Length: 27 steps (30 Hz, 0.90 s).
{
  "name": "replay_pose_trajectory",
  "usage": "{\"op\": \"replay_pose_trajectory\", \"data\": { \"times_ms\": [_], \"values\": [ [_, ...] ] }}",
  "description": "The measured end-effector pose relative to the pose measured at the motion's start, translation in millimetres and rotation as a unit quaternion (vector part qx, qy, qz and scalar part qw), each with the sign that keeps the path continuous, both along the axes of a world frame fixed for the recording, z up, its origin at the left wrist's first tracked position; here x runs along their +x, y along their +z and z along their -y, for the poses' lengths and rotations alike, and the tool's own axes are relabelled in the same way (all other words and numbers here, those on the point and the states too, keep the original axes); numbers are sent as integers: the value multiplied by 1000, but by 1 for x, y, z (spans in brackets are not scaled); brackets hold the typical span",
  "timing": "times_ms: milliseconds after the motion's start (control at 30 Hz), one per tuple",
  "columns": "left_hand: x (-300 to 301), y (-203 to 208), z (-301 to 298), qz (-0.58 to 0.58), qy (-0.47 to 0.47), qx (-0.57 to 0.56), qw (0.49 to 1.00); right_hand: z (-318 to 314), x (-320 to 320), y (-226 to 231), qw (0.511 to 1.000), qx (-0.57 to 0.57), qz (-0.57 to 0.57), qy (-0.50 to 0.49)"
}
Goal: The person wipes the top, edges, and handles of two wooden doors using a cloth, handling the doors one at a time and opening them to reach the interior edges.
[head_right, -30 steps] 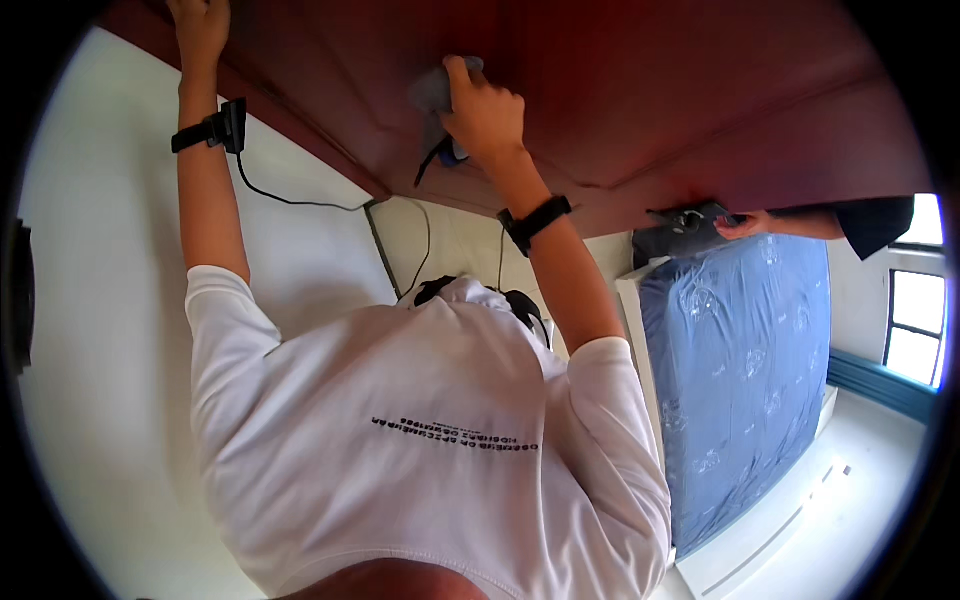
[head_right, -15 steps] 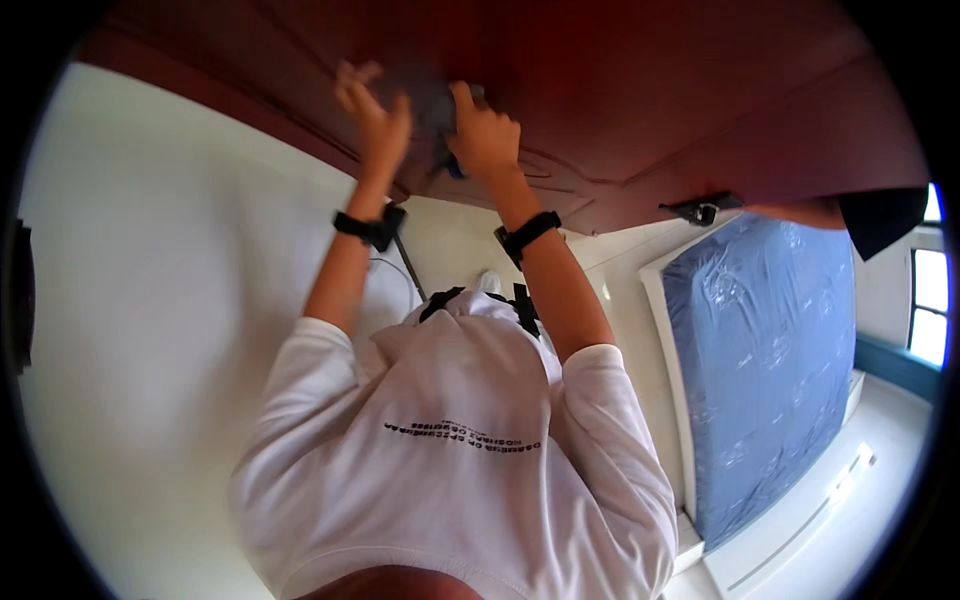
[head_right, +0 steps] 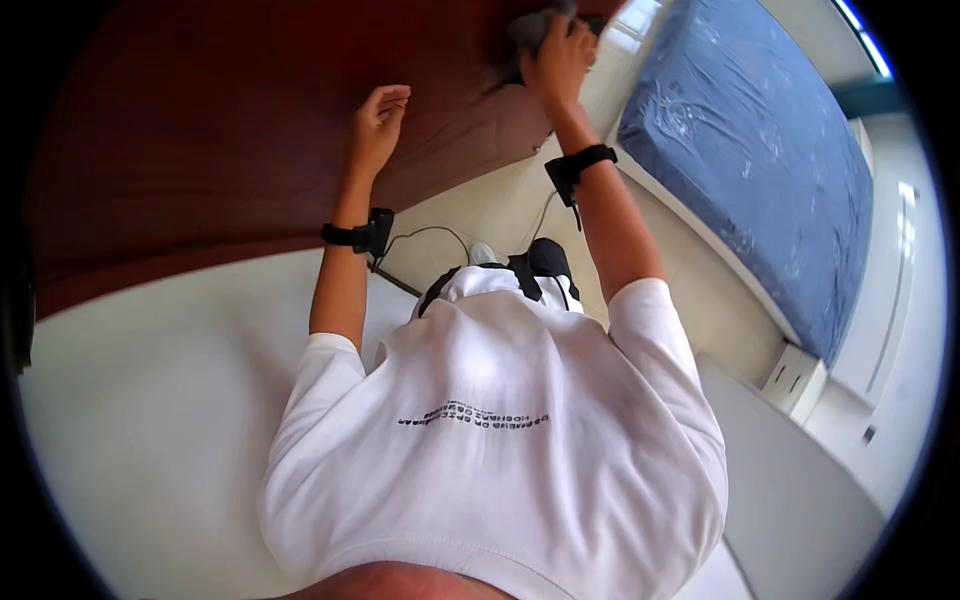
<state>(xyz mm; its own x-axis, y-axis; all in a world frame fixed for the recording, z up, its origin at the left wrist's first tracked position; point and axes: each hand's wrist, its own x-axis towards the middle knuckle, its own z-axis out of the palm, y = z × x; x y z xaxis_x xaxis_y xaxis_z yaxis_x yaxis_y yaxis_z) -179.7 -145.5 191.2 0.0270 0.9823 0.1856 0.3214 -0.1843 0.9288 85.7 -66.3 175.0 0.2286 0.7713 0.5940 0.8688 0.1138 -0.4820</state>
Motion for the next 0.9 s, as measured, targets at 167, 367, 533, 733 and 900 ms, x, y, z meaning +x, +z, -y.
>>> {"op": "replay_pose_trajectory", "data": {
  "times_ms": [167, 367, 533, 733, 900],
  "values": [
    [56, -4, -7, -76, -97, 12, 992, 22, 23, -52, 995, -19, 95, 13],
    [99, 24, 6, -172, -175, 23, 969, 23, 47, -20, 992, -61, 109, -4],
    [121, 3, 22, -217, -144, 41, 965, 71, 22, -32, 998, -57, -41, 8],
    [138, 26, 1, -256, -132, -13, 958, 84, 47, 2, 977, -48, -1, 207],
    [183, 60, -8, -277, -122, -22, 953, 65, 105, 36, 955, -42, 30, 292]
  ]
}}
